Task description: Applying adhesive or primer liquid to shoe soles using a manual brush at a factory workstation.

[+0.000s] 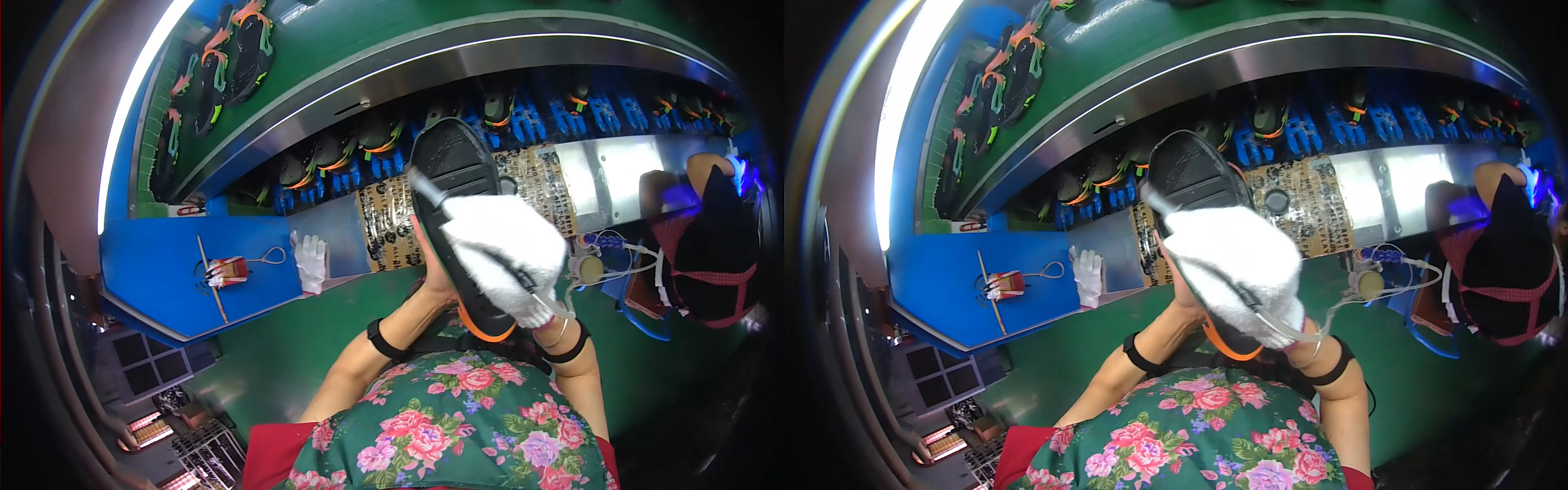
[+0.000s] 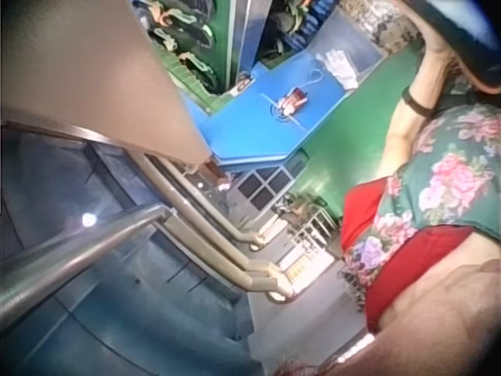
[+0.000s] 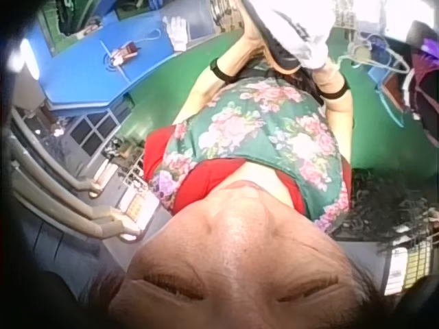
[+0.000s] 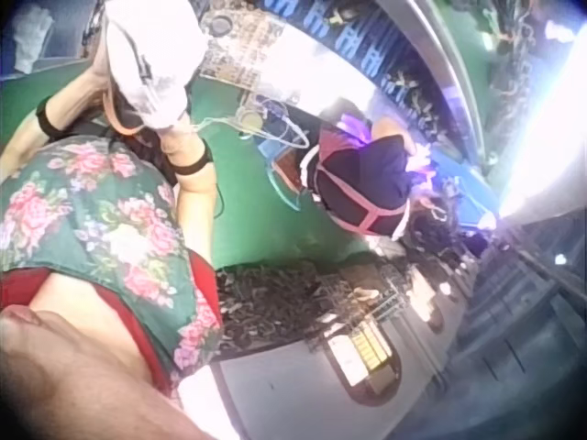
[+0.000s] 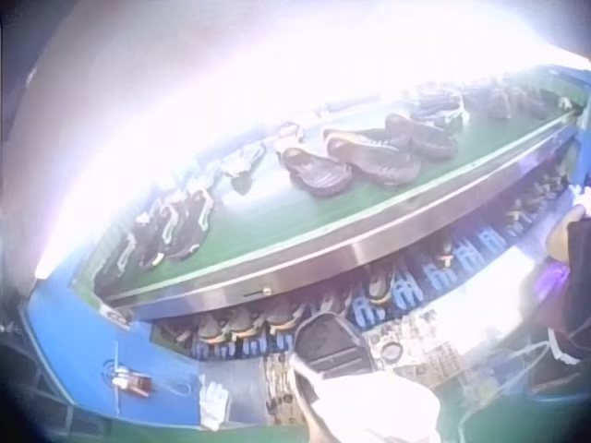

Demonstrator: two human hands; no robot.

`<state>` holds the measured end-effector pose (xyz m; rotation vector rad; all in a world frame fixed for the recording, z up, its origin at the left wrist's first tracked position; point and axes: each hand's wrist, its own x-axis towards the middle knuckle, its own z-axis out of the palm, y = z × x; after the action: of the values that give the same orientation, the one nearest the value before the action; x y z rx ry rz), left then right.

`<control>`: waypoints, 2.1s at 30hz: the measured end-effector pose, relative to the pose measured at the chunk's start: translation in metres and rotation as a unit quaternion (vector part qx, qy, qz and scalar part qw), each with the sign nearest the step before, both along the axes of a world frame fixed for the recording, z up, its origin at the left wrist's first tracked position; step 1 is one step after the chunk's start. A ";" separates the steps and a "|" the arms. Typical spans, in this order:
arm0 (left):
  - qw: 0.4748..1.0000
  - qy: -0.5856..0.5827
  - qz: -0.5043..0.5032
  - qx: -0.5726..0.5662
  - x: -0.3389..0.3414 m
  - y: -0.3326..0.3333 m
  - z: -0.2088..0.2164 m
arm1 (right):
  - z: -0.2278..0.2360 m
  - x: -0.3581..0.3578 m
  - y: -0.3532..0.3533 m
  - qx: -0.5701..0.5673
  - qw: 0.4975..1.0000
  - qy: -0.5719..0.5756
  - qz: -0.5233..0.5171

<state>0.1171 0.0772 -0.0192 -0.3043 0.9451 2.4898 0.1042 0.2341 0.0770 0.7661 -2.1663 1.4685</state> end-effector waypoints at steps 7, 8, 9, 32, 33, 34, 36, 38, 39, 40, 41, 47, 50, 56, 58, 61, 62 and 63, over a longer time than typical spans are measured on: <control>0.999 -0.034 -0.013 -0.001 -0.002 0.007 -0.020 | -0.001 0.000 0.004 0.007 1.000 0.003 -0.029; 0.999 -0.035 -0.014 -0.005 0.000 0.005 -0.027 | 0.001 0.001 0.005 0.004 1.000 0.004 -0.023; 0.999 -0.024 -0.011 -0.022 0.003 0.002 -0.033 | 0.003 0.003 0.006 -0.003 1.000 0.002 -0.015; 0.972 -0.048 -0.060 0.220 -0.032 -0.014 -0.027 | -0.024 -0.009 0.021 -0.042 0.999 -0.013 0.031; 0.997 -0.067 0.014 0.023 -0.031 -0.001 -0.012 | -0.026 -0.010 0.024 -0.011 1.000 0.014 0.022; 0.997 -0.067 0.013 0.022 -0.032 -0.001 -0.011 | -0.027 -0.011 0.026 0.018 0.999 0.043 0.015; 0.962 -0.047 -0.065 0.263 -0.036 -0.003 -0.017 | -0.039 0.005 0.010 0.003 0.999 -0.019 0.029; 0.962 0.060 -0.141 0.227 -0.045 -0.015 -0.040 | -0.035 0.002 0.013 0.011 0.998 0.030 0.046; 0.963 0.047 -0.113 0.239 -0.045 -0.014 -0.038 | -0.032 -0.002 0.020 -0.026 0.996 -0.003 0.090; 0.963 0.033 -0.086 0.252 -0.045 -0.009 -0.026 | -0.031 -0.001 0.027 -0.064 0.988 -0.037 0.132; 0.968 -0.002 -0.057 0.245 -0.045 -0.009 -0.020 | -0.033 0.003 0.024 -0.066 0.989 -0.099 0.091; 0.968 0.022 -0.149 0.201 -0.057 -0.013 -0.012 | -0.043 0.013 0.018 0.022 0.997 0.015 0.075; 0.976 0.003 -0.082 0.201 -0.057 -0.009 0.001 | -0.034 0.010 0.028 -0.101 0.982 -0.077 0.139; 0.988 0.035 -0.070 0.136 -0.071 -0.009 0.004 | -0.043 0.018 0.019 -0.032 0.996 -0.027 0.082; 0.980 0.047 -0.048 0.188 -0.073 -0.008 0.006 | -0.039 0.016 0.022 -0.031 0.995 -0.007 0.095; 0.985 0.072 -0.056 0.144 -0.078 -0.015 0.004 | -0.036 0.010 0.030 -0.121 0.982 -0.095 0.107; 0.986 0.080 -0.055 0.132 -0.080 -0.015 0.006 | -0.035 0.011 0.032 -0.095 0.989 -0.072 0.083; 0.991 0.063 -0.044 0.108 -0.080 -0.016 0.005 | -0.036 0.013 0.030 -0.066 0.994 -0.050 0.076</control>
<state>0.0371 0.0607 -0.0138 -0.0356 0.7101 2.5234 0.1175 0.2637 0.0408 0.8439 -2.0960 1.7414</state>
